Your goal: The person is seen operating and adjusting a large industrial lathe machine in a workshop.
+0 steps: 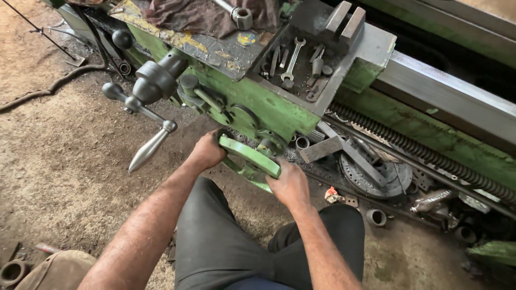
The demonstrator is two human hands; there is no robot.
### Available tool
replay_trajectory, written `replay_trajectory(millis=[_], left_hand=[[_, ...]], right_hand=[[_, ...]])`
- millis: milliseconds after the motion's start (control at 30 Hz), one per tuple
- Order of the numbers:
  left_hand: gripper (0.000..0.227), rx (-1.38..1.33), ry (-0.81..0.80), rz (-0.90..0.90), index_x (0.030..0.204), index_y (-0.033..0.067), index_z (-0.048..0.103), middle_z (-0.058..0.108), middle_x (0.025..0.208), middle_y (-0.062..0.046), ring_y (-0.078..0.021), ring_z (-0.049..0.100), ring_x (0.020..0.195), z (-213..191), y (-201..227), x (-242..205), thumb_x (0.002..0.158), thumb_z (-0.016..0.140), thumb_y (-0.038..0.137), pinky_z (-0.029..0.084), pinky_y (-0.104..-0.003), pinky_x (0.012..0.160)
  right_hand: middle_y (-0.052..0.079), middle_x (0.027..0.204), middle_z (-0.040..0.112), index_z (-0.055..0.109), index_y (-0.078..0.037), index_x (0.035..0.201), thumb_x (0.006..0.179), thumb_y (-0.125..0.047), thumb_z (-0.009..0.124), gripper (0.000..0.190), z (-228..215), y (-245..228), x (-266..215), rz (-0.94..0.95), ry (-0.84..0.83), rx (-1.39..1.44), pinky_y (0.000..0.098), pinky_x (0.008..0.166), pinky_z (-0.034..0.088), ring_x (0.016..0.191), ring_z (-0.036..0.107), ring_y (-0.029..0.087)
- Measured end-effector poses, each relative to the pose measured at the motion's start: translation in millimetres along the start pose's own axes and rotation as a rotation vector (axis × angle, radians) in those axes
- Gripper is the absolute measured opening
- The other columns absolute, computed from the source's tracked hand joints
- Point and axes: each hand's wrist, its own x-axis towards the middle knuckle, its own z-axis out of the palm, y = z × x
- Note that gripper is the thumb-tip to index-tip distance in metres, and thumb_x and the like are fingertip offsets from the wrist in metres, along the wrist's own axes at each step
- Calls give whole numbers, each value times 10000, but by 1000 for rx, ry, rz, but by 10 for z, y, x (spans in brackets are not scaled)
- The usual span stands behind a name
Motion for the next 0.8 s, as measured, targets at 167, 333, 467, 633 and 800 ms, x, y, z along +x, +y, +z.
replay_trajectory(millis=[167,333,467,633,800], left_hand=[[374,15,-16,-9,1130,130,715,760,1083,-151,-323,722,1084,2,-28,22,761,684,83,564,-424,932],[401,5,-12,-2,1125,125,702,756,1069,-153,-335,714,1073,-7,-21,17,729,684,70,560,-430,917],[396,15,-18,6,1129,129,707,759,1061,-159,-347,712,1071,-15,-21,26,739,667,73,556,-435,922],[392,-7,-37,-13,1139,137,700,756,1080,-149,-333,711,1081,-35,15,-2,754,666,72,551,-434,930],[367,-12,-52,-29,1136,127,695,762,1081,-149,-320,722,1084,-50,38,-3,776,661,69,559,-428,932]], right_hand=[[230,902,738,684,-45,1073,751,-232,786,386,-20,-27,1,43,-38,1,493,773,578,874,730,411],[245,901,734,686,-42,1085,747,-232,797,404,-19,-32,7,34,-34,-17,504,772,571,883,720,426],[252,903,737,690,-40,1091,749,-235,795,407,-23,-45,35,39,-45,-25,501,774,575,880,725,425],[234,903,747,677,-42,1123,762,-257,775,432,-28,-70,46,102,-98,-26,472,785,595,855,752,394],[245,916,744,692,-48,1134,765,-265,782,437,-49,-105,47,106,-83,-45,486,797,584,886,736,413]])
